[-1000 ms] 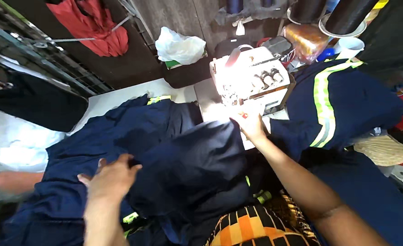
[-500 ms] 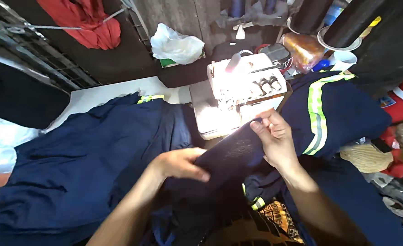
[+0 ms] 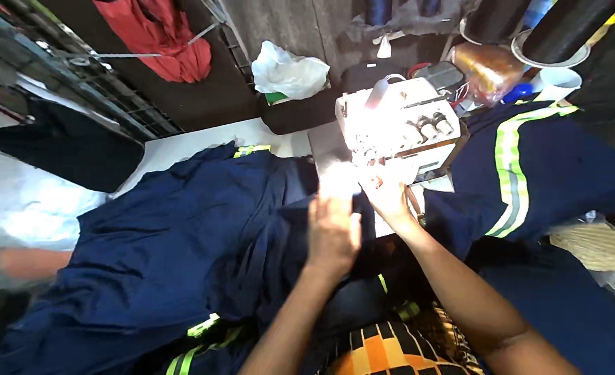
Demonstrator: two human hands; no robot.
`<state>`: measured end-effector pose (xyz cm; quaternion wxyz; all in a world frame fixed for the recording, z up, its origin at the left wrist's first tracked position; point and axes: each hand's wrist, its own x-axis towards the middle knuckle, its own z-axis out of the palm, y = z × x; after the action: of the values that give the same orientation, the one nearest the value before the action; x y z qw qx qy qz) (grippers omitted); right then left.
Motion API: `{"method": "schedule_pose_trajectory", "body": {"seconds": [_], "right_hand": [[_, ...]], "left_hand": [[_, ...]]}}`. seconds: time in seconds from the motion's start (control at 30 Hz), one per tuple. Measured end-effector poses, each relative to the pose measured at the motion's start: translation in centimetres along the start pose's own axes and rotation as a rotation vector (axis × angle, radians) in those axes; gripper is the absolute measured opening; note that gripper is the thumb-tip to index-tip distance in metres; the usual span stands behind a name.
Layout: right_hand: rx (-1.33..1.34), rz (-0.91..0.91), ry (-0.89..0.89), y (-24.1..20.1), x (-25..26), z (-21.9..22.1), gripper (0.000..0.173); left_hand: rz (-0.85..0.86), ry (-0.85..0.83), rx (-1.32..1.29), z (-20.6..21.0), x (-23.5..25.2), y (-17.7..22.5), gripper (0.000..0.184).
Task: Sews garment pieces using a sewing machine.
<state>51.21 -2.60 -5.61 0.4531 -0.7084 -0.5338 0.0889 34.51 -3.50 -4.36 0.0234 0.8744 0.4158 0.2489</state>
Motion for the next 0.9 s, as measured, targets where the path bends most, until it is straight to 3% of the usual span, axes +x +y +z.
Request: {"method": "schedule_pose_trajectory", "body": {"seconds": [0.07,0.2,0.53,0.63,0.7,0.8,0.9], "right_hand": [[-0.088,0.011,0.068,0.3,-0.2,-0.4,0.025],[-0.102,-0.162,0.272,0.9,-0.7,-1.6,0.022],[-0.086,-0.098,0.236,2.1,0.2,0.4,0.038],[0.155,0.167,0.073,1.3,-1.4,-0.4,0.048],[0.446,0.376,-0.083,2.0,-4.0,0.0,0.042],[0.640,0.389,-0.359,4.6,-10.2,0.6,0.029],[0.611,0.379,-0.384,6.0,-14.8,0.2,0.017]], "left_hand": [[0.016,-0.112,-0.003,2.7,0.2,2.1,0.053],[0.052,-0.028,0.068,3.6,0.6,1.9,0.050],[0.001,-0.118,0.076,2.9,1.7,1.3,0.050],[0.055,-0.132,0.003,2.6,1.4,0.4,0.051],[0.070,-0.060,-0.155,2.6,0.5,-0.9,0.050],[-0.007,0.145,-0.309,1.9,-2.8,-3.3,0.047],[-0.188,0.365,-0.208,-0.1,-8.2,-6.7,0.045]]}}
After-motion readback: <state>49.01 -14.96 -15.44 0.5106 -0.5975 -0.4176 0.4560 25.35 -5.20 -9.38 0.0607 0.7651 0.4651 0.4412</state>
